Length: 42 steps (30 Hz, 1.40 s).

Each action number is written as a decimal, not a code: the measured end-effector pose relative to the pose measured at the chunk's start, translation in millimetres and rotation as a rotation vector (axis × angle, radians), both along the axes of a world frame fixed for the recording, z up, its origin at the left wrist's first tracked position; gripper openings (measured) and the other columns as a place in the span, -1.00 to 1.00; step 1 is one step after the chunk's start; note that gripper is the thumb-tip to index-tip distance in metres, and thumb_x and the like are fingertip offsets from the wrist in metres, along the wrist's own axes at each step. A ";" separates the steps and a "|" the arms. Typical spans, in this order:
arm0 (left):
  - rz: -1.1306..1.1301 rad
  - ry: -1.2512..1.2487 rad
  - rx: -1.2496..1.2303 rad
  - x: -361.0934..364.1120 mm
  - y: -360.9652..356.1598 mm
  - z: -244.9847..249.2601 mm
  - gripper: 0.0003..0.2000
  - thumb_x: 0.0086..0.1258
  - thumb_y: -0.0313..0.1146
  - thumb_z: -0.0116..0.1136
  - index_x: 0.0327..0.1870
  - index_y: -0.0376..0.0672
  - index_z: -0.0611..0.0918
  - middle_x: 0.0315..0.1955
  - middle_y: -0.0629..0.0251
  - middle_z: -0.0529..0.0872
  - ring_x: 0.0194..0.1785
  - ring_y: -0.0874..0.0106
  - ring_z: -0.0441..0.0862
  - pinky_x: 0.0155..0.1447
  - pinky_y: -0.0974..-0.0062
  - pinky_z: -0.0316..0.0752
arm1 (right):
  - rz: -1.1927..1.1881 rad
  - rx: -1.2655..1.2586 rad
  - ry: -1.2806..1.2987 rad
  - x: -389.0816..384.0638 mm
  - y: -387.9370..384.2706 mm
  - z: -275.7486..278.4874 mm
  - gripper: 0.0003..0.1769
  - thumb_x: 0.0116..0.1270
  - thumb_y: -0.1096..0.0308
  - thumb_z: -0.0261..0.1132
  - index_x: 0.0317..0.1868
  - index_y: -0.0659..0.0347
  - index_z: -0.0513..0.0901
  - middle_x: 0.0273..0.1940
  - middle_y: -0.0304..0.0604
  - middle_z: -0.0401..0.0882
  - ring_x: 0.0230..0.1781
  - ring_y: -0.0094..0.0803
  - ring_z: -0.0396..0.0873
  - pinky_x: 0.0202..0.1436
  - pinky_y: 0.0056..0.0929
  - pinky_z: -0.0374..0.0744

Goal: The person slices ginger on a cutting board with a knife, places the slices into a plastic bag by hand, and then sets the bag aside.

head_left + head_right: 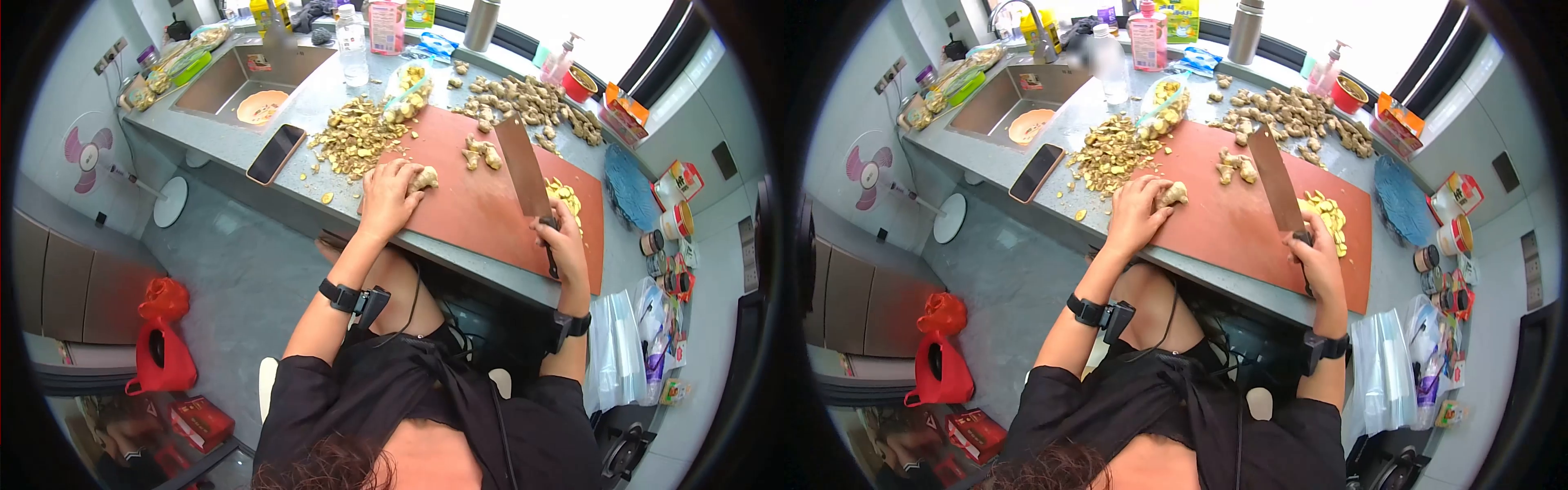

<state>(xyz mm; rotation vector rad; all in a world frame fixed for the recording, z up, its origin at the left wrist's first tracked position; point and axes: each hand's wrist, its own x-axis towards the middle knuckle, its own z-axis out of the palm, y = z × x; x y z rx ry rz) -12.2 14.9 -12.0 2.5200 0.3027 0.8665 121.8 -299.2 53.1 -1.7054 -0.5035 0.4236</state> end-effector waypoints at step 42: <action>-0.372 0.471 0.435 145.4 -40.3 20.3 -0.57 0.67 -0.11 -0.01 0.51 0.45 0.52 0.68 0.20 0.22 0.74 0.16 0.08 0.71 -0.09 0.01 | -0.227 -0.170 0.120 -97.7 -98.1 13.5 -0.61 0.56 0.34 0.26 0.30 0.31 0.59 -0.37 -0.32 0.58 -0.51 -0.67 0.45 -0.41 -0.63 0.42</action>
